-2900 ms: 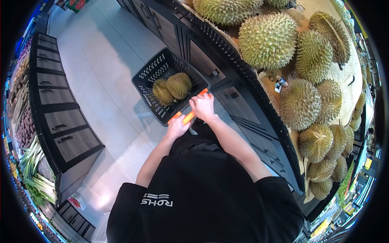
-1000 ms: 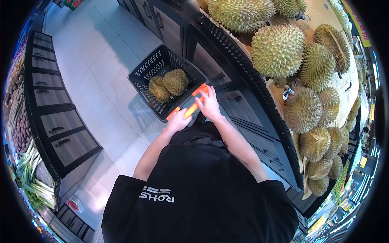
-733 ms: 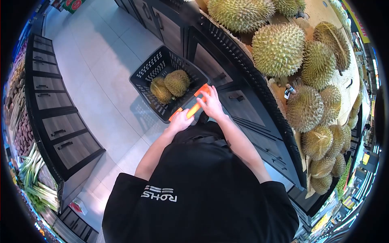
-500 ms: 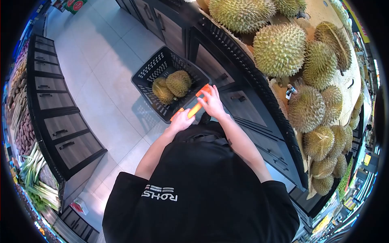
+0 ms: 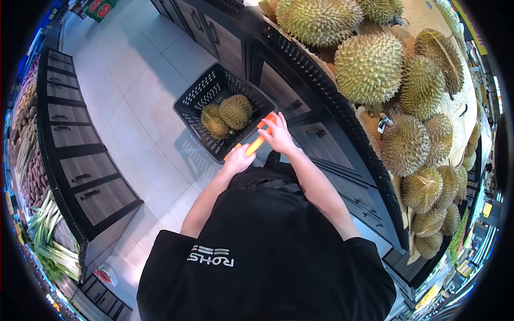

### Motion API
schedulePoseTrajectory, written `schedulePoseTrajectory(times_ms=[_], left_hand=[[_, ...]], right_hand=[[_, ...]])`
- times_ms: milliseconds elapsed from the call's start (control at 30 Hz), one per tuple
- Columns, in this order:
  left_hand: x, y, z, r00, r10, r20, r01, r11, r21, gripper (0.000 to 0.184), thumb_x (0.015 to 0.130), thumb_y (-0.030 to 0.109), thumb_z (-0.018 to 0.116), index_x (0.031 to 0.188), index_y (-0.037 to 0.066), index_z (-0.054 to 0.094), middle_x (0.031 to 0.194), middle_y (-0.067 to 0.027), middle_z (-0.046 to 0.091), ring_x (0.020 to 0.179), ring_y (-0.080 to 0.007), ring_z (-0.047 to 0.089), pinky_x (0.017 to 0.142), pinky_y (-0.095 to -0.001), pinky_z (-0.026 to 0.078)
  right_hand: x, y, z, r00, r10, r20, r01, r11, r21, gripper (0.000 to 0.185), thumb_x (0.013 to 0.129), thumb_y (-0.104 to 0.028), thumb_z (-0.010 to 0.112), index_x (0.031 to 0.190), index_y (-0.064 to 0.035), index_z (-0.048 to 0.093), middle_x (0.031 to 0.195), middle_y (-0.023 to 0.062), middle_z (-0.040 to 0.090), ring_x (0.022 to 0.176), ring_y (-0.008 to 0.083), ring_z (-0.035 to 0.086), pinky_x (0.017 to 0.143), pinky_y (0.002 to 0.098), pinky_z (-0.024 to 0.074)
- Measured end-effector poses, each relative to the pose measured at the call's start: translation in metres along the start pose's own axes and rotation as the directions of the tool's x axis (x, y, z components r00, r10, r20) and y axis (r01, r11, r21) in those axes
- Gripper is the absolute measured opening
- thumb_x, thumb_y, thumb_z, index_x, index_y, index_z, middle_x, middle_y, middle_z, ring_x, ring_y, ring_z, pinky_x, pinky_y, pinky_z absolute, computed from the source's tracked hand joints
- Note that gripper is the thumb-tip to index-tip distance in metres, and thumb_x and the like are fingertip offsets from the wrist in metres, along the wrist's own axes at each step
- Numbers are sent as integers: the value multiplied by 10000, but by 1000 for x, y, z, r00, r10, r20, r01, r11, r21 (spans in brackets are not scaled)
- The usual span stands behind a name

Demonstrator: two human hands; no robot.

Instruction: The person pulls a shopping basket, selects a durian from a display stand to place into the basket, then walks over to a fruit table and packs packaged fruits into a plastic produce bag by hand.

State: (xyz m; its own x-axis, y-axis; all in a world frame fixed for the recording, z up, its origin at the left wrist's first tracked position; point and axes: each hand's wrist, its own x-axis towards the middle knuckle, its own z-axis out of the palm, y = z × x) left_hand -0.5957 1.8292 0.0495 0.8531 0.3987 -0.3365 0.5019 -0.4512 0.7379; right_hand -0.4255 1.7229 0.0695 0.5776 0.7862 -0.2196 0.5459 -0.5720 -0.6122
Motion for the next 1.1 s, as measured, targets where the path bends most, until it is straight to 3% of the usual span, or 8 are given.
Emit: schedulePoseTrajectory(times_ms=[433, 667, 933, 1100], left_hand=[[2, -3, -8, 1000, -23, -3, 23, 999, -28, 318, 819, 310, 634, 960, 25, 624, 824, -236, 655, 839, -413, 646, 745, -488, 510], [3, -8, -7, 999, 17, -30, -17, 1000, 9, 322, 808, 350, 632, 921, 49, 617, 794, -220, 661, 815, -413, 647, 734, -509, 504], [10, -13, -9, 998, 60, -12, -61, 997, -45, 333, 832, 345, 625, 937, 29, 603, 807, -256, 643, 832, -450, 629, 719, -528, 501], [14, -19, -12, 1000, -5, 5, 6, 990, -143, 337, 838, 341, 632, 923, 16, 605, 793, -268, 631, 825, -448, 630, 695, -520, 505]], right_hand=[[6, 1, -3, 998, -25, 61, 25, 1000, 5, 540, 886, -407, 643, 1324, -102, 559, 1519, 238, 280, 1452, 409, 139, 1154, 458, 257], [-13, -19, 5, 998, -7, -56, 5, 1000, -23, 577, 860, -348, 676, 1341, -64, 528, 1538, 273, 196, 1447, 452, 109, 1138, 468, 287], [-1, -17, 0, 999, -44, 8, 44, 999, 11, 605, 840, -386, 692, 1328, -66, 534, 1521, 282, 225, 1448, 454, 84, 1146, 477, 281], [5, -21, 0, 1000, -26, 2, 26, 999, 40, 595, 839, -380, 693, 1322, -67, 543, 1531, 267, 220, 1457, 436, 66, 1150, 468, 276]])
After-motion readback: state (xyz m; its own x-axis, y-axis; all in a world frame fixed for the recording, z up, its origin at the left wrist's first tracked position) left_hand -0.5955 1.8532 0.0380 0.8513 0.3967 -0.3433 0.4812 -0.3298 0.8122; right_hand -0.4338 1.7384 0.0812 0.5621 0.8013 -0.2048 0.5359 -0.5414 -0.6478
